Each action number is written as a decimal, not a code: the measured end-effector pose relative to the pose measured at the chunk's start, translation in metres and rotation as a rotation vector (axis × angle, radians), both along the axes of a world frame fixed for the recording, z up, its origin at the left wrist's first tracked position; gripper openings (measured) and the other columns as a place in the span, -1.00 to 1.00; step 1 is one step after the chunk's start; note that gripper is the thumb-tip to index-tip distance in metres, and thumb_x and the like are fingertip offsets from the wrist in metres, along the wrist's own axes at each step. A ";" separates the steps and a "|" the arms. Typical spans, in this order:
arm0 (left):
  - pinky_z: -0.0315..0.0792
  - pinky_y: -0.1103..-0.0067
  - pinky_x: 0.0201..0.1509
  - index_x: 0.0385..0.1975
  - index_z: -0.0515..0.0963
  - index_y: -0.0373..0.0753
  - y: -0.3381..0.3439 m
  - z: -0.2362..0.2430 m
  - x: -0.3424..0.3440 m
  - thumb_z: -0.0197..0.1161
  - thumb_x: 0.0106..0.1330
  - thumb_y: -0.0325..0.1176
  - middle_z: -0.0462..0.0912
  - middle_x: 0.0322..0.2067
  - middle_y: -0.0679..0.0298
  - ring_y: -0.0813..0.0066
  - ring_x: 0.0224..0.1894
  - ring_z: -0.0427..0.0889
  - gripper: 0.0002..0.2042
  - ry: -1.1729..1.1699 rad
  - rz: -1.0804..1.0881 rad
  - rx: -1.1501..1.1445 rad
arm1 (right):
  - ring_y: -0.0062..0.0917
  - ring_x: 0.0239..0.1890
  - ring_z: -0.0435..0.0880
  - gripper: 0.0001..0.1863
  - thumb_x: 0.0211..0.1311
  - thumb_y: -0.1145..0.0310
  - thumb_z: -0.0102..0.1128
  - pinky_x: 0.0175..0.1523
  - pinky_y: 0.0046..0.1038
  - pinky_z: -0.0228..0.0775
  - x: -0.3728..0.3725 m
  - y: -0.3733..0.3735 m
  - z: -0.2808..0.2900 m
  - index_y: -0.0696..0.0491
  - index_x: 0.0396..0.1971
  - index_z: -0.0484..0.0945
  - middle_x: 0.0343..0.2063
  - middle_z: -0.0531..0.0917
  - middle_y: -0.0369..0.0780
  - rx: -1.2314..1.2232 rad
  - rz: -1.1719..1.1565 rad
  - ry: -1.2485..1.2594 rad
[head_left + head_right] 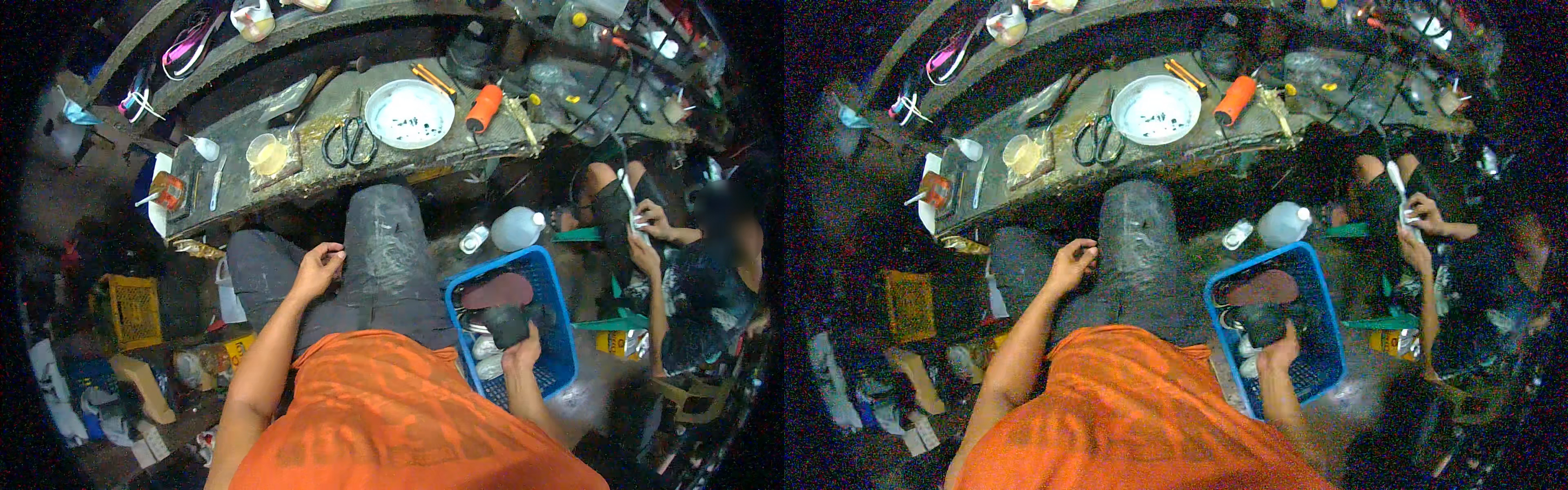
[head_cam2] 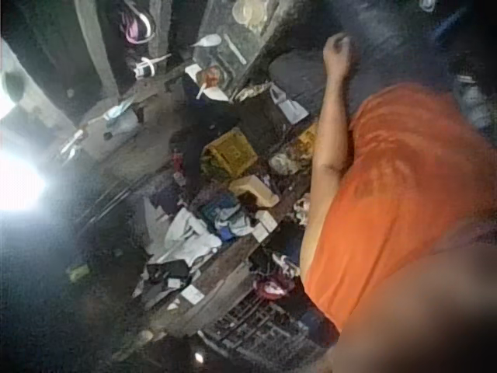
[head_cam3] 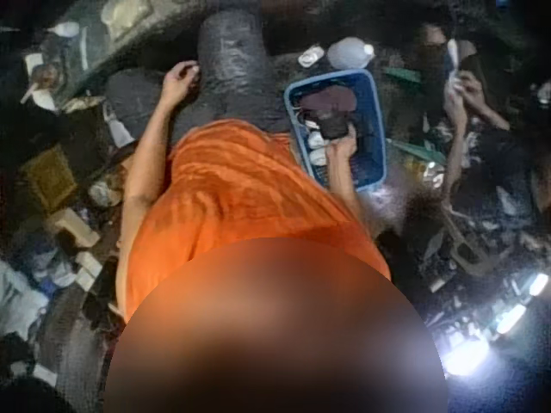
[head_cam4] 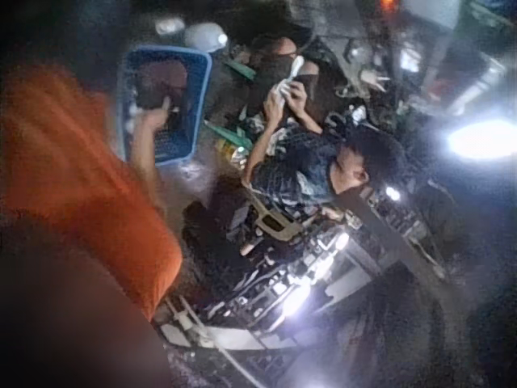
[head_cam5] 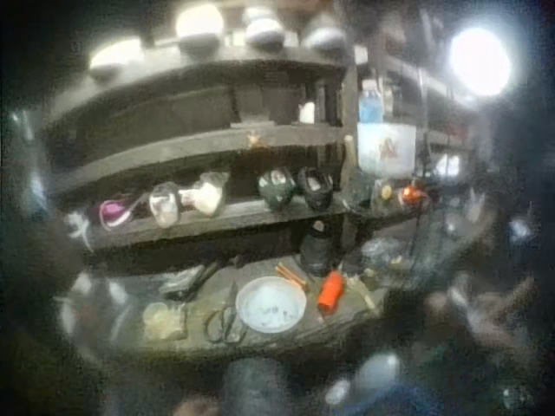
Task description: The person sits on the floor and handles several pairs of shoes, inspecting soles and uppers. They use a small stick to apply adhesive to the sole of a black shoe, then use a brush to spread glue on the sole of a white shoe. The person repeatedly turns the shoes over and applies adhesive to different areas.
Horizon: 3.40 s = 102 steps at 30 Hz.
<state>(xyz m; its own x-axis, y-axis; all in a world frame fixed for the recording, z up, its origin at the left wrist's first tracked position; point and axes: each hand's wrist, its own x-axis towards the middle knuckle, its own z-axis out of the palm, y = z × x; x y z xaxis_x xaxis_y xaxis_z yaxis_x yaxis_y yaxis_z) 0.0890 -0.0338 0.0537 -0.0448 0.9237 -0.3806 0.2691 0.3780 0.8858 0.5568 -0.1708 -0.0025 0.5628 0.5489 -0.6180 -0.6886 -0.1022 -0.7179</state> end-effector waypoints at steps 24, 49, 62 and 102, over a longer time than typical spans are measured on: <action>0.50 0.32 0.19 0.54 -0.11 -0.18 -0.074 0.152 -0.059 0.62 0.06 -0.22 0.31 0.30 -0.07 0.22 0.15 0.53 0.13 -0.419 0.297 0.470 | -0.42 0.05 0.64 -0.36 0.38 -0.06 0.20 0.07 -0.35 0.52 -0.290 0.152 0.240 0.12 0.25 0.44 0.05 0.63 -0.08 0.690 1.241 -0.722; 0.36 0.30 0.33 0.47 -0.02 -0.19 -0.097 0.151 -0.061 0.50 0.08 -0.29 0.40 0.24 -0.01 0.20 0.23 0.48 -0.02 -0.101 0.491 0.656 | -0.37 -0.27 0.58 -0.77 0.15 0.53 0.43 -0.18 -0.41 0.45 -0.356 0.138 0.249 0.12 -0.17 0.66 -0.31 0.57 -0.18 1.284 1.073 -1.301; 0.36 0.24 0.41 0.46 0.11 -0.36 -0.123 0.077 -0.113 0.23 0.11 -0.19 0.43 0.30 0.01 0.13 0.28 0.52 -0.14 -0.981 0.060 0.298 | -0.52 -0.12 0.67 -0.67 0.37 0.32 0.30 0.02 -0.45 0.51 -0.295 0.173 0.222 0.11 0.07 0.62 -0.17 0.72 -0.26 0.697 1.366 -0.836; 0.15 0.37 0.50 0.42 0.20 -0.33 -0.076 0.153 -0.100 0.64 0.02 -0.23 0.39 0.30 0.04 0.23 0.39 0.33 -0.03 0.072 0.249 0.373 | -0.54 -0.10 0.66 -0.66 0.44 0.32 0.20 0.06 -0.48 0.46 -0.370 0.153 0.195 0.18 0.10 0.63 -0.17 0.72 -0.18 0.695 1.563 -0.378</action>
